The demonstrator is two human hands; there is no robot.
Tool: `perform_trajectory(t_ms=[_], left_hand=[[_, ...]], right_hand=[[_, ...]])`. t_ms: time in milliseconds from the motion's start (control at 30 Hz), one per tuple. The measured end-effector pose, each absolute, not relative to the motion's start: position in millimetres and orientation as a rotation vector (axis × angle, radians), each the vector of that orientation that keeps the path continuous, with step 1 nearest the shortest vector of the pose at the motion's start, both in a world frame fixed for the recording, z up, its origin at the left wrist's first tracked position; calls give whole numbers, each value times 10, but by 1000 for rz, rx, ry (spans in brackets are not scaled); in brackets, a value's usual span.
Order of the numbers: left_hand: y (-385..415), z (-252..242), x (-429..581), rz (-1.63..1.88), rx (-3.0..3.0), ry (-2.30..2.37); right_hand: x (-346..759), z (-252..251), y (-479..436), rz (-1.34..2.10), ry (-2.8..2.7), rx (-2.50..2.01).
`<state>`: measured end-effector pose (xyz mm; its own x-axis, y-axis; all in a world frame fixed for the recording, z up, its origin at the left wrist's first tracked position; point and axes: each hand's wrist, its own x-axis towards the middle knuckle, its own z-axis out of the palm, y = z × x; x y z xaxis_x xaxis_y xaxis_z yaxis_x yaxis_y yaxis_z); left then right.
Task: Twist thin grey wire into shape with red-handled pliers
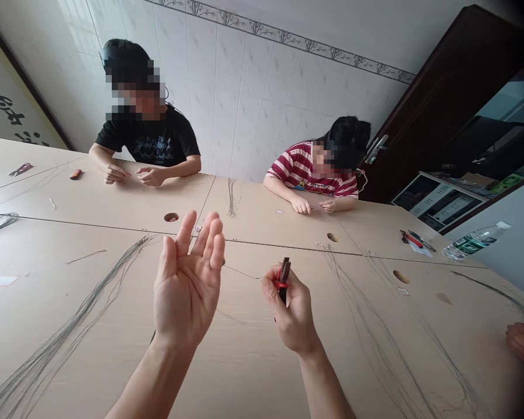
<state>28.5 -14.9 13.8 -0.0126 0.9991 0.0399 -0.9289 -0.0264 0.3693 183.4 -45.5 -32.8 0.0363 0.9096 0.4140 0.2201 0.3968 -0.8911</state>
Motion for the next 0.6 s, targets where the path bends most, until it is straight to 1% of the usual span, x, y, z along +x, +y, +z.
perform_trajectory(t_ms=[67,167,233,433,600], left_hand=[[-92,70,361,1665,419,388],[-53,-61,468,1694,590,516],[-57,-127,517,1619,742,617],[-132,-166,572,1188,1285,831],[-173,-151,562,1219,1460,998]], right_hand=[[1814,-326,-466,748,-1479,-1053],[1795,-327,-480,813,-1498,-1038],[1793,-330,-482,824,-1503,-1042],[1835,-335,-456,780,-1470,-1034],[1874,-324,-450,715,-1473,-1044]])
